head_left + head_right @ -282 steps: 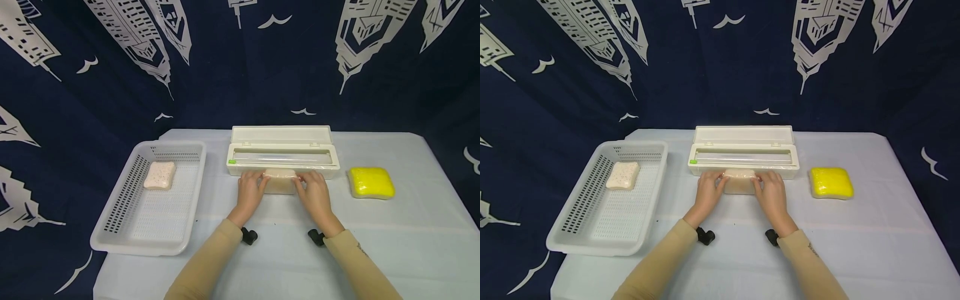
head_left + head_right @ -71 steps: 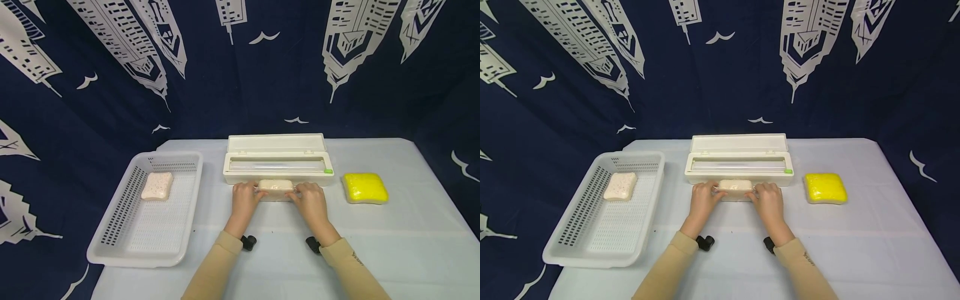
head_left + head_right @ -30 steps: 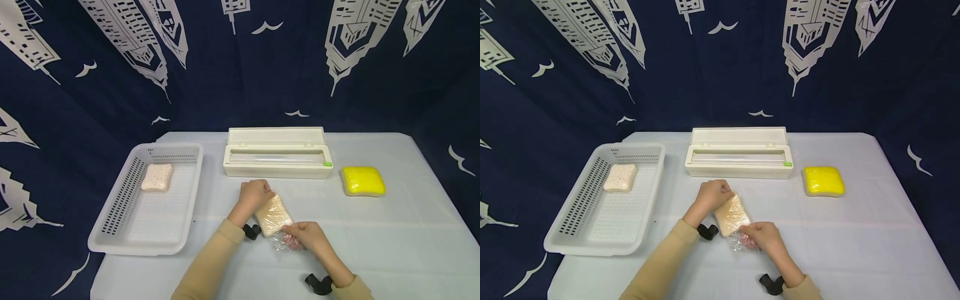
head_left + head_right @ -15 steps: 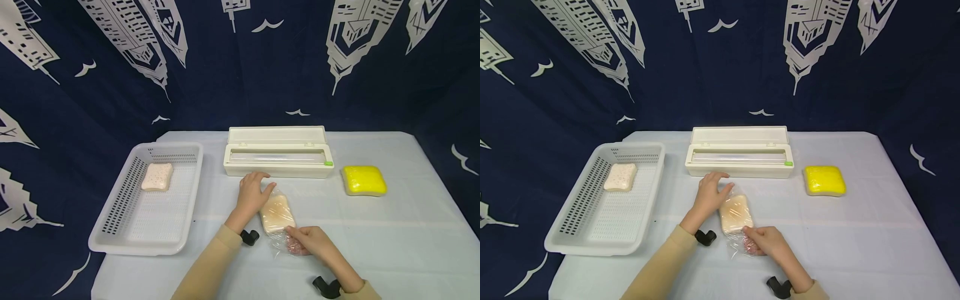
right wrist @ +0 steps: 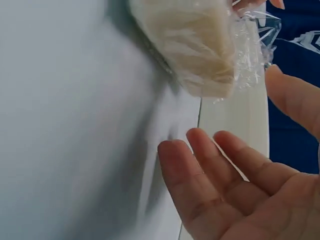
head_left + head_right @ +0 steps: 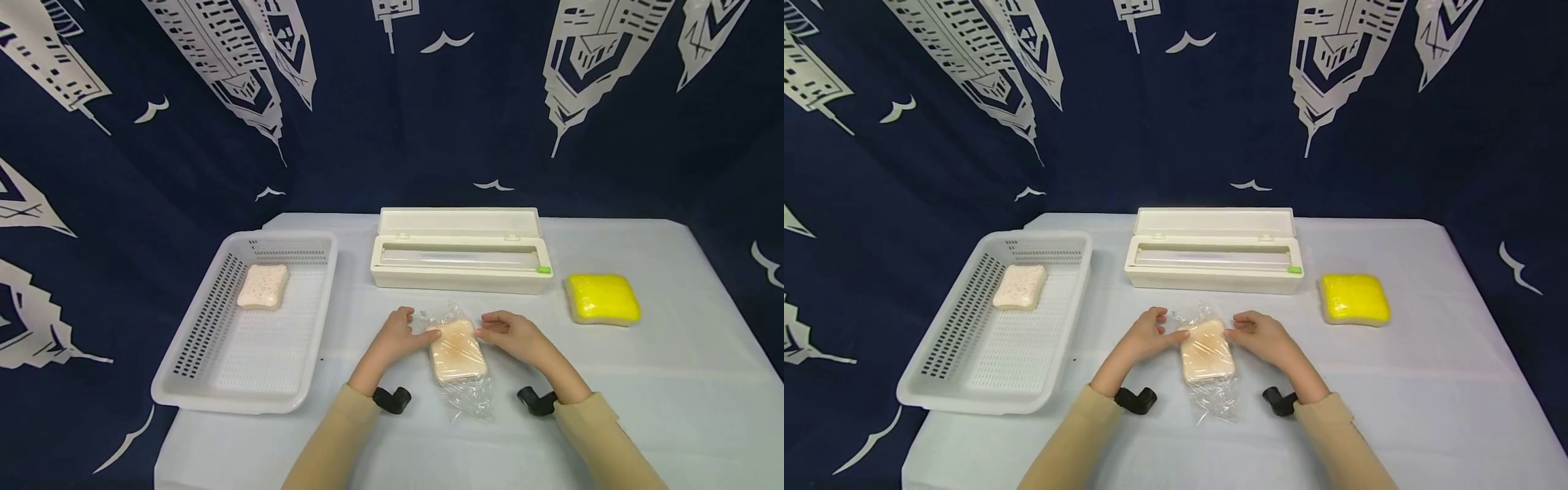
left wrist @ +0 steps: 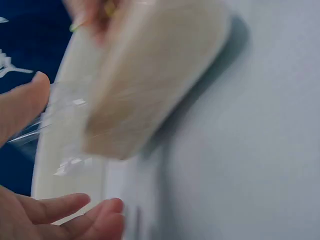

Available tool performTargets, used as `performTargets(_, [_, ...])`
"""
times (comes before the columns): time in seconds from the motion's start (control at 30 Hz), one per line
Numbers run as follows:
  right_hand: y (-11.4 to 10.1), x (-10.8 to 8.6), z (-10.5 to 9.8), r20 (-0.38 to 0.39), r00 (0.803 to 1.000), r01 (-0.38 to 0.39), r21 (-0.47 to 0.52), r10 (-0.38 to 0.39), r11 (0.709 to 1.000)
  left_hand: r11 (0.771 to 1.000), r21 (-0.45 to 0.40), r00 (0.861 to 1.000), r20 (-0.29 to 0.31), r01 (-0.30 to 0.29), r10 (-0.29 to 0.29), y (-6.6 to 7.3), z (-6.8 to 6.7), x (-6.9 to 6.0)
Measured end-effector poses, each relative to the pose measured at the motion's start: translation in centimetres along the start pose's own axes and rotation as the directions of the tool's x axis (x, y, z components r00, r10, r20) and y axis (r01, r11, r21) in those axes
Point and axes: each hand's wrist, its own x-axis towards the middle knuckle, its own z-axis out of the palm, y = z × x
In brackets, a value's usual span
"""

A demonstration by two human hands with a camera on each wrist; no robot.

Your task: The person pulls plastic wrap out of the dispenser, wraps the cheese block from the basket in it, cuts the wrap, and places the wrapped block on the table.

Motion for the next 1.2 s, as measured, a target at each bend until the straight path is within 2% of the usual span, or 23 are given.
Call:
performTargets(0.07, [-0.1, 1.1, 0.3, 0.023, 0.999, 0.029, 0.015, -0.029, 0.999, 1.0, -0.001, 0.999, 0.036, -0.002, 0.002, -0.2, 0.6, 0.4])
performTargets(0.13, [-0.3, 1.9, 0.6, 0.048, 0.997, 0.051, 0.032, -0.053, 0.998, 1.0, -0.009, 1.0, 0.02, -0.01, 0.011, -0.3, 1.1, 0.8])
performTargets(0.27, [-0.3, 2.8, 1.2, 0.048, 0.996, 0.078, 0.063, -0.081, 0.995, 0.998, -0.047, 0.996, -0.079, -0.05, 0.046, 0.0, 1.7, 1.5])
performTargets(0.4, [-0.1, 3.0, 1.9, -0.002, 0.996, 0.085, 0.074, -0.085, 0.994, 0.992, -0.061, 0.98, -0.175, -0.107, 0.095, 0.5, 2.1, 2.2])
performTargets(0.53, [-0.1, 2.8, 2.4, -0.068, 0.994, 0.092, 0.055, -0.088, 0.994, 0.986, -0.048, 0.964, -0.224, -0.161, 0.147, 1.2, 2.4, 2.7])
performTargets(0.63, [0.0, 2.5, 2.7, -0.104, 0.99, 0.095, 0.022, -0.092, 0.995, 0.98, -0.058, 0.959, -0.223, -0.192, 0.174, 1.7, 2.6, 3.0])
performTargets(0.73, [0.2, 2.3, 2.8, -0.128, 0.988, 0.09, -0.001, -0.089, 0.996, 0.973, -0.069, 0.96, -0.19, -0.22, 0.204, 2.0, 2.7, 3.0])
performTargets(0.83, [0.5, 2.2, 2.9, -0.149, 0.984, 0.098, -0.02, -0.1, 0.995, 0.968, -0.043, 0.959, -0.148, -0.249, 0.24, 2.1, 2.8, 2.7])
performTargets(0.9, [0.6, 2.0, 3.0, -0.18, 0.976, 0.122, -0.021, -0.124, 0.992, 0.96, -0.001, 0.954, -0.113, -0.279, 0.278, 2.1, 2.8, 2.4])
performTargets(0.97, [0.6, 1.9, 3.3, -0.227, 0.958, 0.172, -0.035, -0.175, 0.985, 0.944, 0.058, 0.942, -0.074, -0.324, 0.328, 2.0, 2.8, 2.0])
performTargets(1.03, [0.6, 1.7, 3.6, -0.276, 0.927, 0.243, -0.076, -0.254, 0.967, 0.916, 0.137, 0.923, -0.027, -0.378, 0.385, 1.8, 2.7, 1.4])
performTargets(1.13, [0.3, 1.2, 4.0, -0.33, 0.856, 0.347, -0.206, -0.399, 0.915, 0.844, 0.262, 0.878, 0.027, -0.468, 0.478, 1.4, 2.5, 0.7])
performTargets(1.2, [0.0, 0.9, 4.2, -0.341, 0.803, 0.396, -0.311, -0.49, 0.864, 0.786, 0.341, 0.845, 0.049, -0.516, 0.533, 1.1, 2.5, 0.2])
